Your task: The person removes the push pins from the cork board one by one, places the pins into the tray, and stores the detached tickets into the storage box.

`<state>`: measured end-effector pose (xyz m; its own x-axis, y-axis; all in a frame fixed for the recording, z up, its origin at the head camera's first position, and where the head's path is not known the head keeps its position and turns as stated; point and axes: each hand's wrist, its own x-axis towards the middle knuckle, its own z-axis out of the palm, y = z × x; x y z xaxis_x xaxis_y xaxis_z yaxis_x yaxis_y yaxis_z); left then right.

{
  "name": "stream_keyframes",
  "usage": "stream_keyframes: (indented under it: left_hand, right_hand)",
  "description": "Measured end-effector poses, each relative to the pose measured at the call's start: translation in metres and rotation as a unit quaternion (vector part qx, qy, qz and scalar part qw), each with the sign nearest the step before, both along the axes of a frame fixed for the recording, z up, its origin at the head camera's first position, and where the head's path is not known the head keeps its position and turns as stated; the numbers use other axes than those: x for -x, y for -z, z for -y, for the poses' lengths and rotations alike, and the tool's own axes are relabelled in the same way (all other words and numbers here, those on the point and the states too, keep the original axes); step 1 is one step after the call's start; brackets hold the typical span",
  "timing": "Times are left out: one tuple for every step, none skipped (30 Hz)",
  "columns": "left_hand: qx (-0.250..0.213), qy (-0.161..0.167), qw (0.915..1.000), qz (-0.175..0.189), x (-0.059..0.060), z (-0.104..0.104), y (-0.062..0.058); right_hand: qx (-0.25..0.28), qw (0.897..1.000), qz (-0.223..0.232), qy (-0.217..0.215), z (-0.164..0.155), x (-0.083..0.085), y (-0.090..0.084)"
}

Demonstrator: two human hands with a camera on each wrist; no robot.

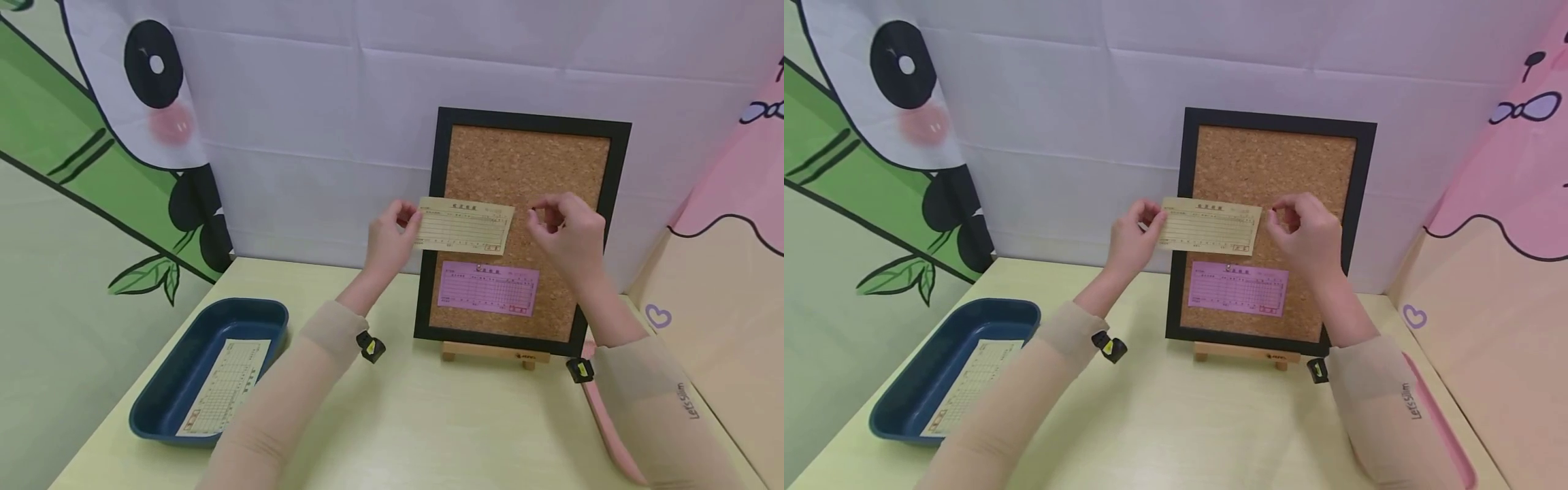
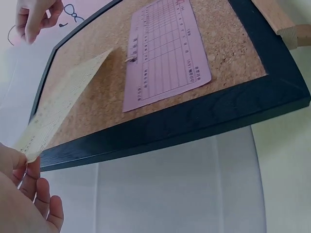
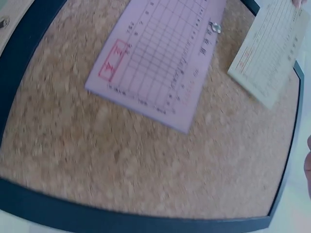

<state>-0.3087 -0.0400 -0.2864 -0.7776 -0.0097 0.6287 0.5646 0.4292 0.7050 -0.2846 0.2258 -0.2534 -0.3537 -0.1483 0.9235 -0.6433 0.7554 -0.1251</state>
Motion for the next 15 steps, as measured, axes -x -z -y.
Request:
stream_keyframes:
  left_hand:
    - [0.002,-0.001,1.0000,-0.002,-0.003,0.003,-0.002]
    - [0.003,-0.002,1.0000,-0.003,-0.006,0.005,-0.005]
    - [0.004,-0.003,1.0000,-0.005,-0.009,0.008,-0.008]
    - [0.006,-0.004,1.0000,-0.006,-0.011,0.010,-0.010]
    - [0.008,-0.005,0.9999,-0.007,-0.014,0.012,-0.012]
    - [0.010,-0.006,0.9999,-0.007,-0.016,0.015,-0.014]
    - [0.011,-0.006,0.9999,-0.008,-0.018,0.017,-0.016]
    - [0.012,-0.006,0.9999,-0.008,-0.020,0.019,-0.018]
    - [0.014,-0.006,0.9999,-0.008,-0.021,0.021,-0.019]
    - [0.015,-0.006,0.9998,-0.010,-0.023,0.022,-0.021]
    - [0.016,-0.005,0.9998,-0.011,-0.025,0.024,-0.022]
    - [0.017,-0.004,0.9998,-0.012,-0.026,0.025,-0.024]
    - [0.018,-0.003,0.9997,-0.014,-0.029,0.027,-0.025]
    - [0.019,-0.003,0.9997,-0.015,-0.031,0.028,-0.027]
    - [0.019,-0.001,0.9997,-0.016,-0.034,0.029,-0.029]
  right_hand:
    - [0.000,1.000,-0.004,-0.001,-0.003,-0.002,-0.001]
    - [-0.002,1.000,-0.006,-0.002,-0.005,-0.004,-0.002]
    - [-0.007,1.000,-0.007,0.002,-0.007,-0.007,-0.004]
    - [-0.009,1.000,-0.009,0.002,-0.009,-0.009,-0.005]
    - [-0.008,1.000,-0.011,0.001,-0.011,-0.011,-0.006]
    - [-0.010,1.000,-0.011,0.002,-0.012,-0.013,-0.007]
    - [-0.011,1.000,-0.011,0.001,-0.014,-0.015,-0.008]
    - [-0.015,1.000,-0.013,0.004,-0.015,-0.017,-0.009]
    - [-0.015,1.000,-0.015,0.004,-0.017,-0.019,-0.010]
    - [-0.012,1.000,-0.018,0.000,-0.018,-0.021,-0.011]
    - [-0.012,1.000,-0.023,0.000,-0.019,-0.023,-0.012]
    - [-0.013,1.000,-0.026,-0.001,-0.021,-0.025,-0.013]
    - [-0.010,1.000,-0.028,-0.002,-0.022,-0.027,-0.014]
    - [-0.008,0.999,-0.032,-0.005,-0.024,-0.029,-0.015]
    - [-0.008,0.999,-0.035,-0.005,-0.026,-0.031,-0.017]
